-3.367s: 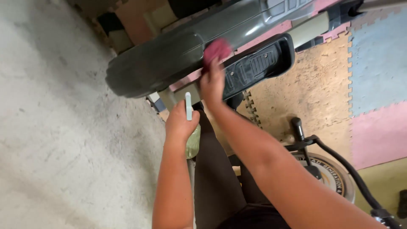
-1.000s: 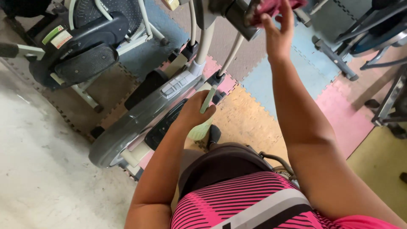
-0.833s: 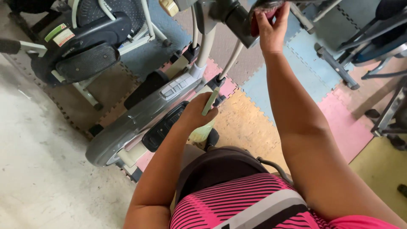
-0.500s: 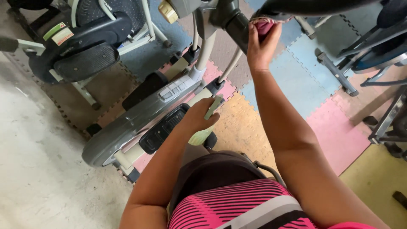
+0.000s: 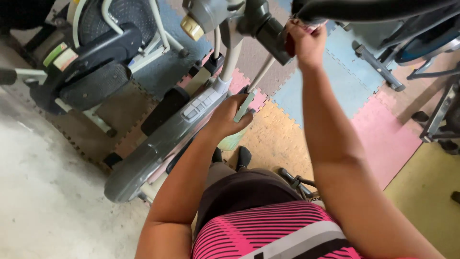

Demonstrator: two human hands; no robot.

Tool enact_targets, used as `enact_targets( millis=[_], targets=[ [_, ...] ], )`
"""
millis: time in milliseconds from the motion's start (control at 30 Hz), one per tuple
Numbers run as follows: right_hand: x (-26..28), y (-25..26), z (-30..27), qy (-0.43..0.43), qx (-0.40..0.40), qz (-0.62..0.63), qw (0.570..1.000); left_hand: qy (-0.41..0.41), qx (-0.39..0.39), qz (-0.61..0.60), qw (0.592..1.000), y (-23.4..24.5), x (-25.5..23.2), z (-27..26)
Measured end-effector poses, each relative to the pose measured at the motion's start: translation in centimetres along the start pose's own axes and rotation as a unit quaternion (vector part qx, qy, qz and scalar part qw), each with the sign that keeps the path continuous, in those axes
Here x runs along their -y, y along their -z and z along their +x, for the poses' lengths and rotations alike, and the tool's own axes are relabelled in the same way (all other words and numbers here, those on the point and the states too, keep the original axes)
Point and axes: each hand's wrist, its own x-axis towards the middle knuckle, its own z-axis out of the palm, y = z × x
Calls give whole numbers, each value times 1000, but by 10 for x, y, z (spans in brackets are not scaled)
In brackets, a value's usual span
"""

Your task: Cleaning and wiping down an elliptical machine and other gym equipment with a spray bottle and cloth.

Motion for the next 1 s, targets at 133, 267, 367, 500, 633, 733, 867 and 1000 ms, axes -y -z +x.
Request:
enact_targets(
  millis=[133,267,367,500,633,733,867,1000],
  targets=[
    [-22,-19,2,116,-197,16,973,31,35,5,999,7,10,5],
    [21,2,-8,39,-82,-13,996,5,43,24,999,13,28,11],
    [31,27,-11,-50,43,12,998,8,78,17,997,29,29,12],
    [-2,1,-28,-54,-18,69,996,-4,78,-7,997,49,28,11],
    [-91,-22,-48,97,-182,-23,978,18,114,23,993,65,29,20],
    [-128,-23,-91,128,-231,-132,956,-10,122,27,992,59,44,22],
    [-96,-60,-150,125,-242,-504,819,2,120,31,992,68,28,29],
    [-53,-91,-146,-15,-260,-412,873,40,119,25,992,74,36,34]
  ],
)
